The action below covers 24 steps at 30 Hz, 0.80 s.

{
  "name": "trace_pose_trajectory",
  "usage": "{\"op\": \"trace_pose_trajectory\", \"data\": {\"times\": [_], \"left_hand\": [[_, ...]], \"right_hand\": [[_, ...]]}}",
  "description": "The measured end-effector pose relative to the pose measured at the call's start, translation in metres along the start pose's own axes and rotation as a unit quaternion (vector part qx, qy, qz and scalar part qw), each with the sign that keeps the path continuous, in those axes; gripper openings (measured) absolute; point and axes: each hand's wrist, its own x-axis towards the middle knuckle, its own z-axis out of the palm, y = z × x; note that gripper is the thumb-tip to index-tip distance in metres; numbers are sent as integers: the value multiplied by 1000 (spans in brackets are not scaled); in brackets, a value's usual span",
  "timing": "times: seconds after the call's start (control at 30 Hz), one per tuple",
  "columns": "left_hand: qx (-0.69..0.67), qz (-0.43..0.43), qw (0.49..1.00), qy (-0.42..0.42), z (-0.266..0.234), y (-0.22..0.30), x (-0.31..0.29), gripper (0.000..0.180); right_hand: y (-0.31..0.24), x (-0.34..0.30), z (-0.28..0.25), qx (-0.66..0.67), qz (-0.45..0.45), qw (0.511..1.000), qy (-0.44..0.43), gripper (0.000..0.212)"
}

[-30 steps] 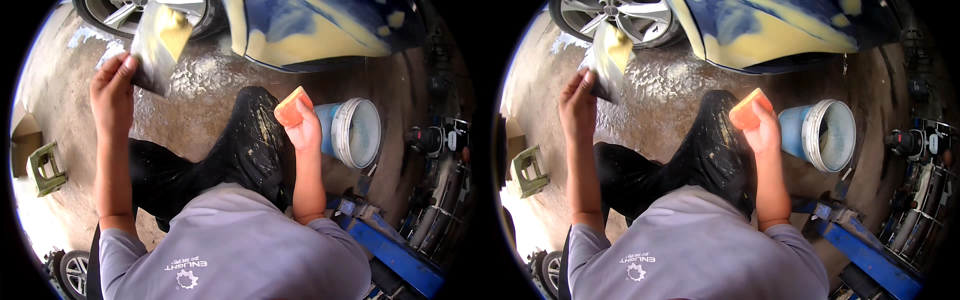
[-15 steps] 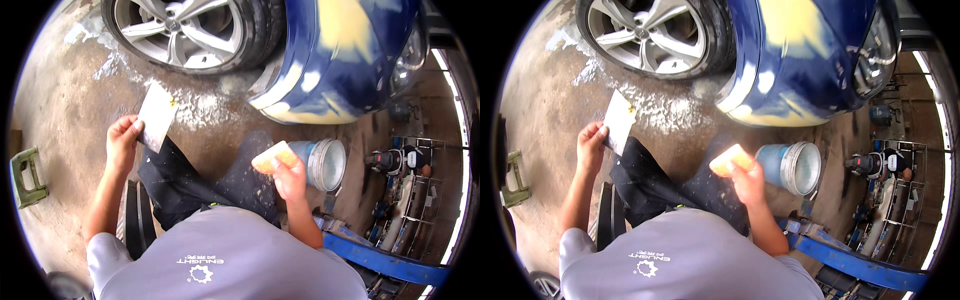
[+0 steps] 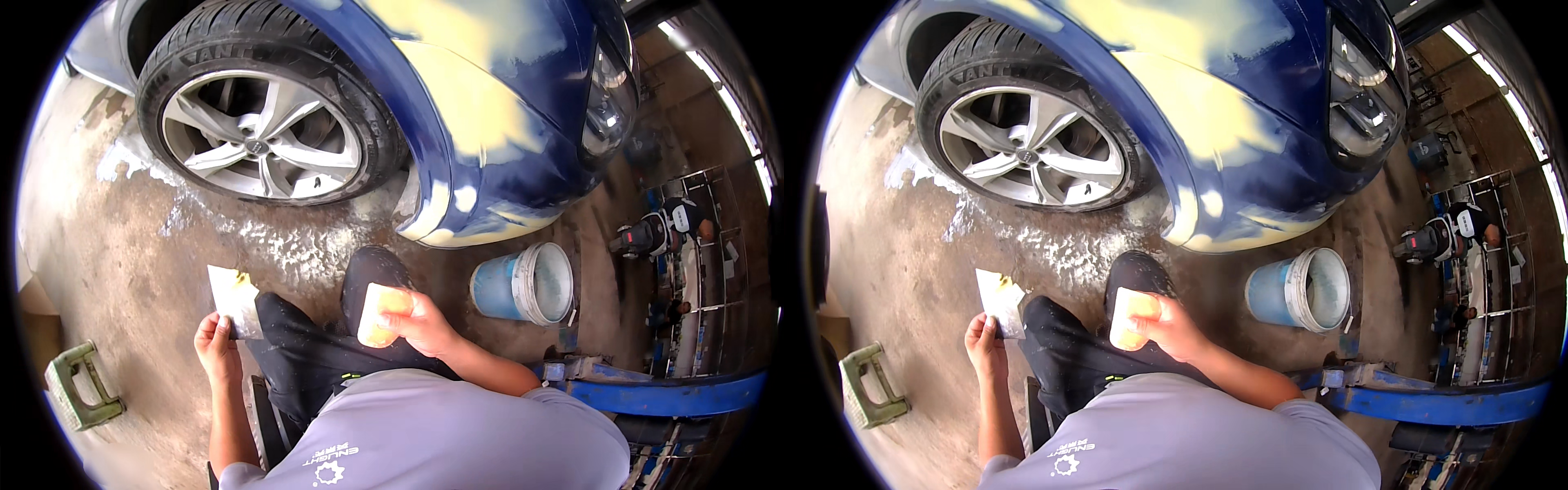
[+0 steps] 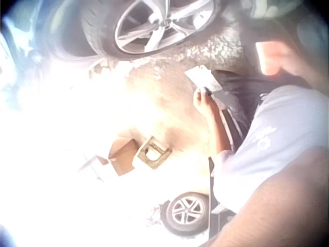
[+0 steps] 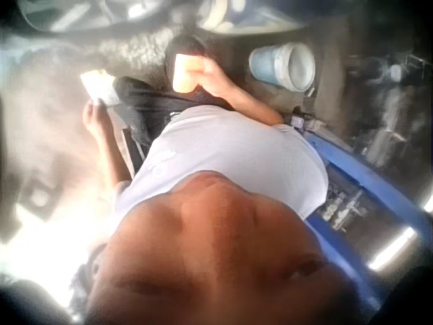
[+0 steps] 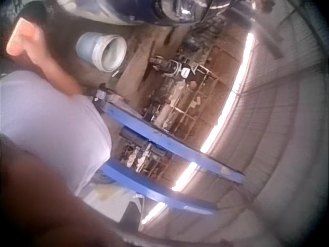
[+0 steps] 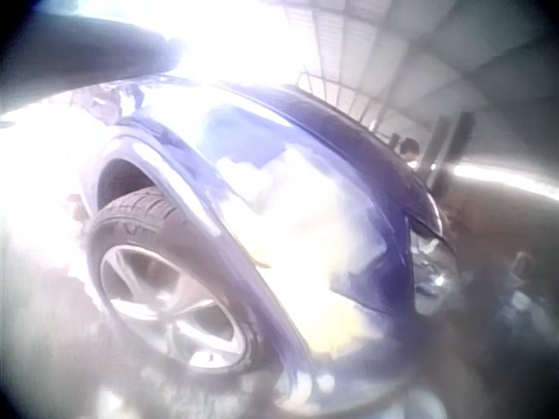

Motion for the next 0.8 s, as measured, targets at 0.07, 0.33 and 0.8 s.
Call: {"op": "trace_pose_trajectory", "data": {"times": [0.07, 0.33, 0.8], "left_hand": [[21, 18, 1000, 14, 5, 16, 1, 11], [28, 67, 997, 35, 21, 63, -4, 13], [178, 175, 963, 101, 57, 105, -8, 17]], "right_hand": [[1, 22, -7, -21, -27, 999, -20, 39], [-81, 94, 10, -169, -163, 971, 42, 42], [-141, 121, 19, -430, -335, 823, 163, 13]]}}
